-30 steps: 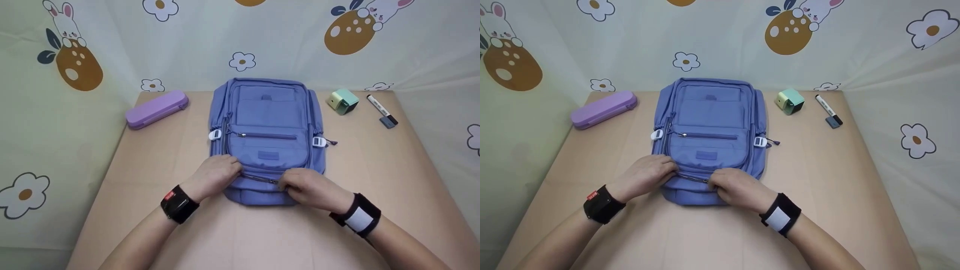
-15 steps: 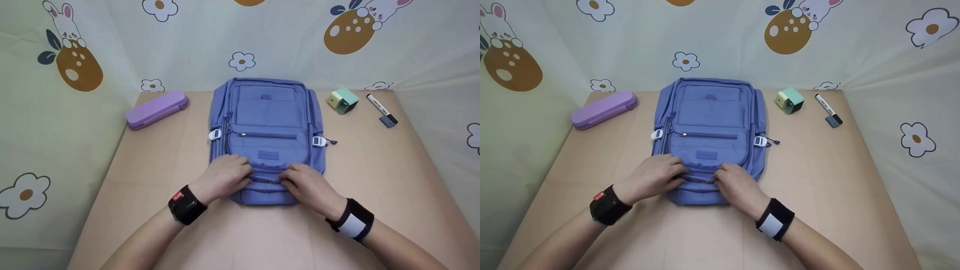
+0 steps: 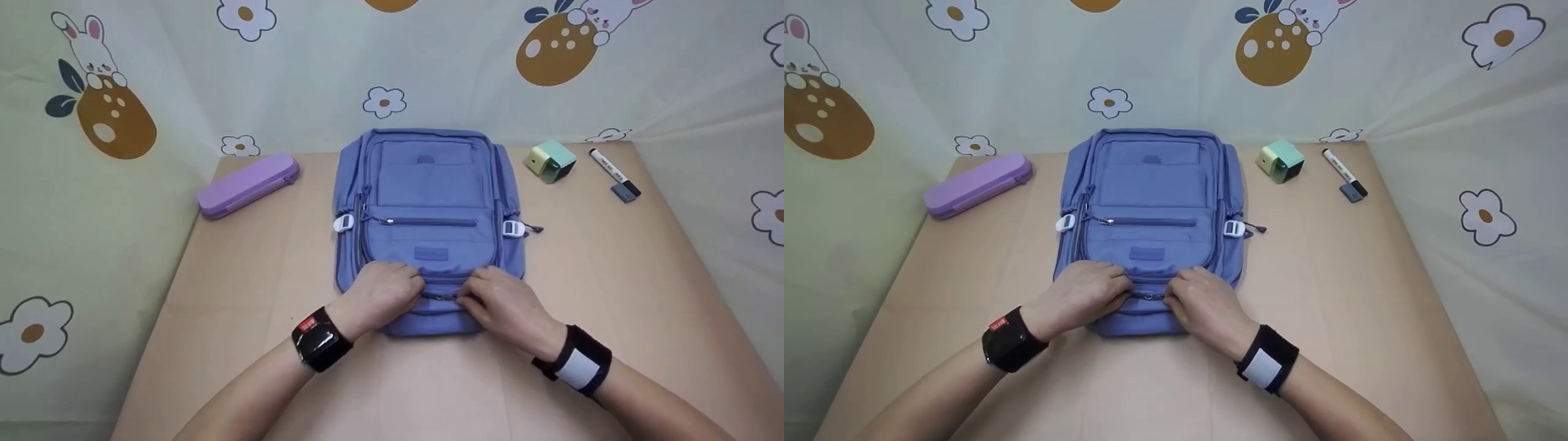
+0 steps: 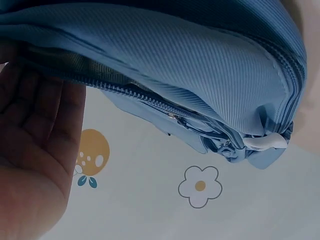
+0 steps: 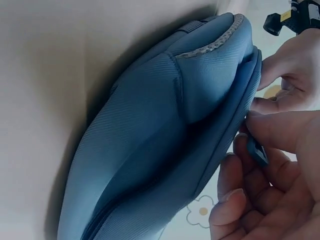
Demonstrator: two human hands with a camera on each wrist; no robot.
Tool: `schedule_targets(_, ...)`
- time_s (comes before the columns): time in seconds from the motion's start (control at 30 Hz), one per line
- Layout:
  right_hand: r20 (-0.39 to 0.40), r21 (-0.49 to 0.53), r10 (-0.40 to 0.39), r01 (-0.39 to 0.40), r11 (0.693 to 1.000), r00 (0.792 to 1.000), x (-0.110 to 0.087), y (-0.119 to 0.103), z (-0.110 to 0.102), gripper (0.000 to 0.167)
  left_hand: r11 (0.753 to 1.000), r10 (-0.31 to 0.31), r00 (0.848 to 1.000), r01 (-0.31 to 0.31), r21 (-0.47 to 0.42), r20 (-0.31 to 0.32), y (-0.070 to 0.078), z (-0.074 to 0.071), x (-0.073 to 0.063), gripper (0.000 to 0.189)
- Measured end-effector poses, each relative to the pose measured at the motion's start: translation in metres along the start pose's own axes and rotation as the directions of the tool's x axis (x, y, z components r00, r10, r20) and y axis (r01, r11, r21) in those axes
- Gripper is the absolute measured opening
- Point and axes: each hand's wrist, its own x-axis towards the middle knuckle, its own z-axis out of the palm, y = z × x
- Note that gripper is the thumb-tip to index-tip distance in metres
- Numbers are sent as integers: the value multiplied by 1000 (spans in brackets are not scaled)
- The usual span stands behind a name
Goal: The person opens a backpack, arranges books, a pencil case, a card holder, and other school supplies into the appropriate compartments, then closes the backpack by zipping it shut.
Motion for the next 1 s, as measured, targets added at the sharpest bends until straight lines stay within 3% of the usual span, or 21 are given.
schedule_targets(0.37,5,-52,181,-181,982,983,-24,45,-24,8,999,-16,999,14,-47,-47,-2,0,-5,19)
schedule_targets(0.7,-34,-43,132,-133,990,991,-24,48,-14,9,991,-56,997,62,-115,51,2,-7,1,14)
schedule_targets(1.0,-74,-36,150,-153,988,986,-22,45,-15,10,990,-55,998,54,-134,-8,20,-8,30,20)
